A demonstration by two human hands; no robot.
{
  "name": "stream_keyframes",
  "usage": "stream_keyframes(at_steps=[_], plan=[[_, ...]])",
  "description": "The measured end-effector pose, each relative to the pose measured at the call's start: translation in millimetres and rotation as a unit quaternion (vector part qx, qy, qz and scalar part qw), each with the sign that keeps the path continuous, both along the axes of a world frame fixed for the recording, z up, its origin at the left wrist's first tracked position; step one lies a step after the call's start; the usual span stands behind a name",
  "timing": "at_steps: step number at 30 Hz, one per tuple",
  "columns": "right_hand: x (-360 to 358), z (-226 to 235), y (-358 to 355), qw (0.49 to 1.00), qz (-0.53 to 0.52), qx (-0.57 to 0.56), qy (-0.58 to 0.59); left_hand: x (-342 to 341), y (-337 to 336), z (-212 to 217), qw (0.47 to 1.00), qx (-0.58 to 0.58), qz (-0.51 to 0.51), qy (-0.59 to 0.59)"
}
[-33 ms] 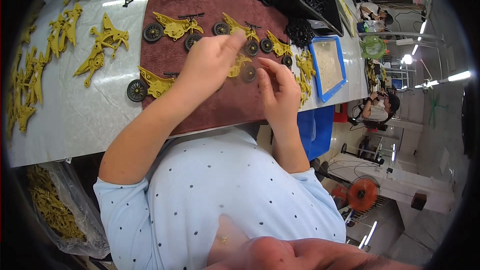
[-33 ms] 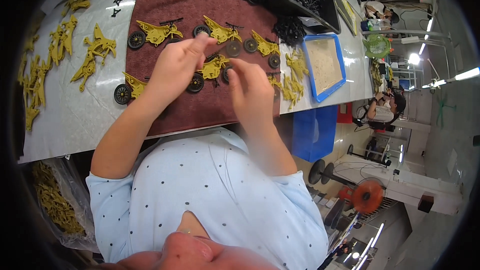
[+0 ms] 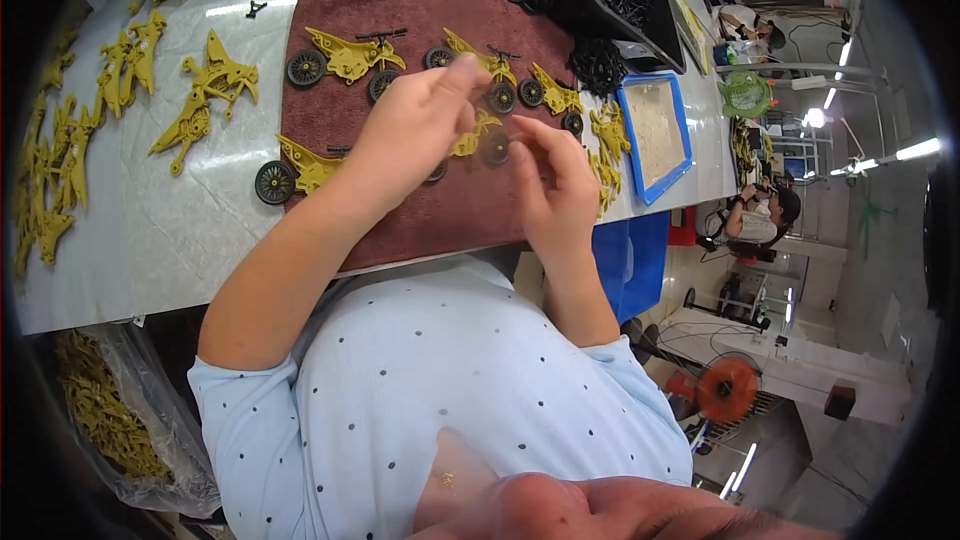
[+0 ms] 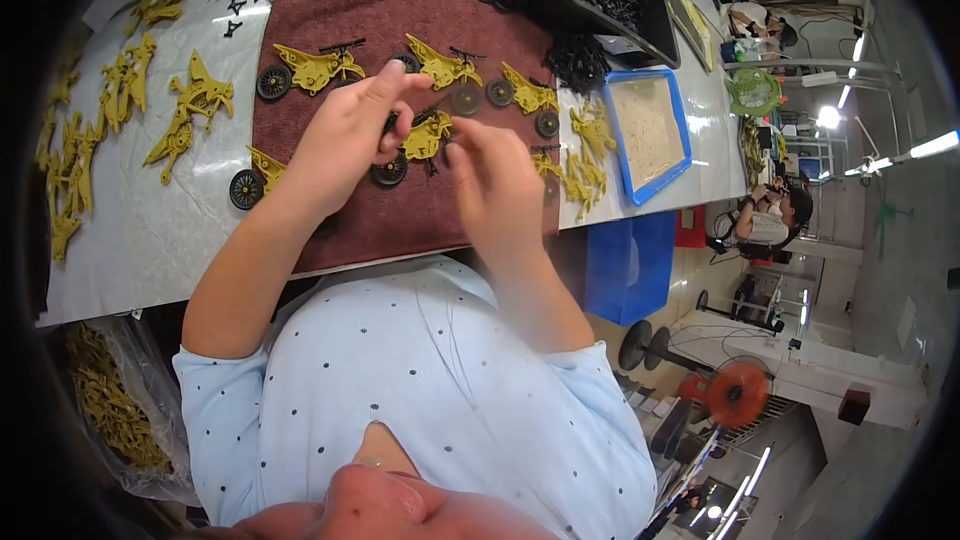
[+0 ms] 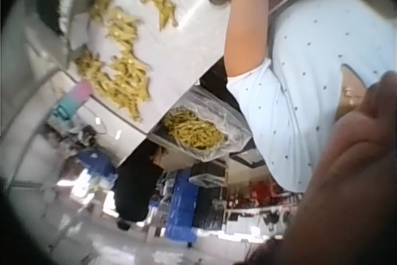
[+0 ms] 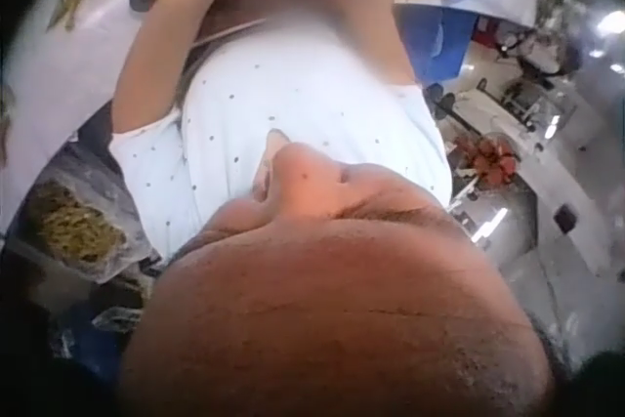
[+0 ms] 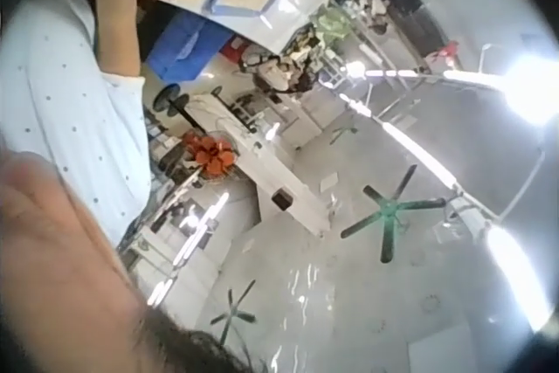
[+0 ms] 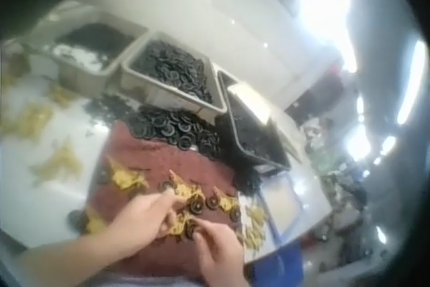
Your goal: The person assembles miniature toy motorcycles by hand, attaching black plastic wheels and other components to yellow motorcycle bodies.
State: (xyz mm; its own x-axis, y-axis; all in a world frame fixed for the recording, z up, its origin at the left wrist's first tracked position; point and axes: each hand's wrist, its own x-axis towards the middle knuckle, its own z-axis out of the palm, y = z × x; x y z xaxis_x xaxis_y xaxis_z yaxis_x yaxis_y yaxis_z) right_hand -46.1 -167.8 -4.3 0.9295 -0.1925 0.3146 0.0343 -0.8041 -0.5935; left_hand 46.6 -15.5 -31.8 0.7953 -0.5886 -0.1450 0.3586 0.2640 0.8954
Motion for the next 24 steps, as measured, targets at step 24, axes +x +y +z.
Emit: stream_keyframes(at_steps=[24], plan=[[10.6,2.3,31.7,0.925,0.108,0.354,0.089,-28.1,56.9,3.1,0.962,-0.133,-0.009,0.237]])
